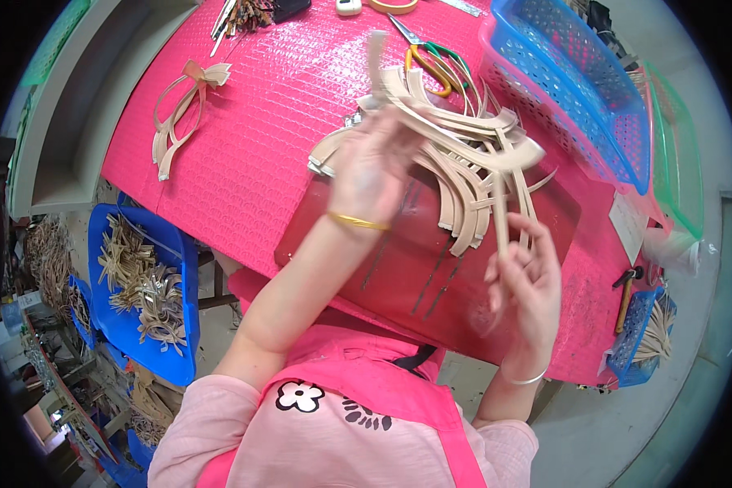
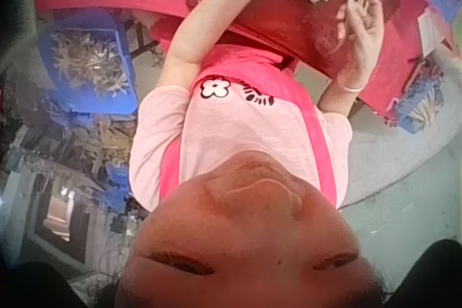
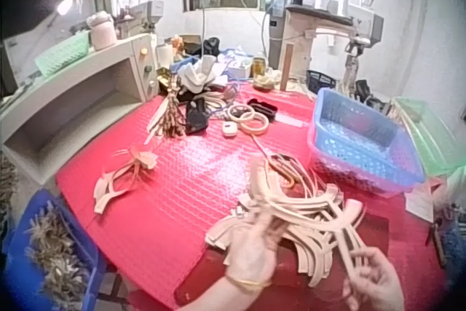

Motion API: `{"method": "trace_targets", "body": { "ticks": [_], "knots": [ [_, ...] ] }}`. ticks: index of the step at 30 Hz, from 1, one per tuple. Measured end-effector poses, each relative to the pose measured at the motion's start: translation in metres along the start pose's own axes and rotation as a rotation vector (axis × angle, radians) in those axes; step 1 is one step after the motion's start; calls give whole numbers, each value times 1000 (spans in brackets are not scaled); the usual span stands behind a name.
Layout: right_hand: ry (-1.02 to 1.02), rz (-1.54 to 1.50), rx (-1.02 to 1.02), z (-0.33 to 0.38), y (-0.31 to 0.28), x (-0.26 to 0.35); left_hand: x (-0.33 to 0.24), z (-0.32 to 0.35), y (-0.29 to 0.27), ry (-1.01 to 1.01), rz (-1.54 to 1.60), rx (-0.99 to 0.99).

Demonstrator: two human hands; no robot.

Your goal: Manually assembling and organizing decorative shoe straps by threading metallic buckles onto them.

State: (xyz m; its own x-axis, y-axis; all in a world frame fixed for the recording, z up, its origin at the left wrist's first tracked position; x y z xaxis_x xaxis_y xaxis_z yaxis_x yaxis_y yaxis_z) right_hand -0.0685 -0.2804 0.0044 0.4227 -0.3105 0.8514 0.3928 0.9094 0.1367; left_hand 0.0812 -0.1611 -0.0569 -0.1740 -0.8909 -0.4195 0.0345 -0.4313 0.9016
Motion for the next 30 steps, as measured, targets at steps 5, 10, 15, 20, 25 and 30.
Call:
{"method": "trace_targets", "body": {
  "ticks": [5, 10, 15, 20, 25, 30],
  "knots": [
    [-66, -224, 293, 41, 15, -42, -62, -1, -38, 354, -339, -188],
    [-311, 173, 509, 29, 60, -15, -81, 23, -64, 466, -579, -45],
    [113, 301, 484, -25, 126, -7, -99, 55, -55, 423, -541, 19],
    [-423, 619, 150, -49, 147, -24, -101, 65, -61, 295, -367, 5],
    [-491, 798, 26, -40, 148, -14, -105, 62, -65, 263, -318, 4],
    [-508, 843, -19, -40, 146, -6, -108, 59, -67, 245, -332, 56]
  ]
}}
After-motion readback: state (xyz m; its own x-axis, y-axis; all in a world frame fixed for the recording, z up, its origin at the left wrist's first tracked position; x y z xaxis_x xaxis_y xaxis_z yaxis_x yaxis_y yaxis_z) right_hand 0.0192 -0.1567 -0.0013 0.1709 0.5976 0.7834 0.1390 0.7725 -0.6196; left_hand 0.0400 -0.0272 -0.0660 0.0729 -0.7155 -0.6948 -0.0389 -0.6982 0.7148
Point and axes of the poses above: each hand's wrist, its own z-axis away from the middle knuckle, its own y-axis out of the palm, x = y × z, the point moved 4 cm from there along -z, towards the middle knuckle, and after that the axes turned 14 degrees about y, right-handed, at the moved point
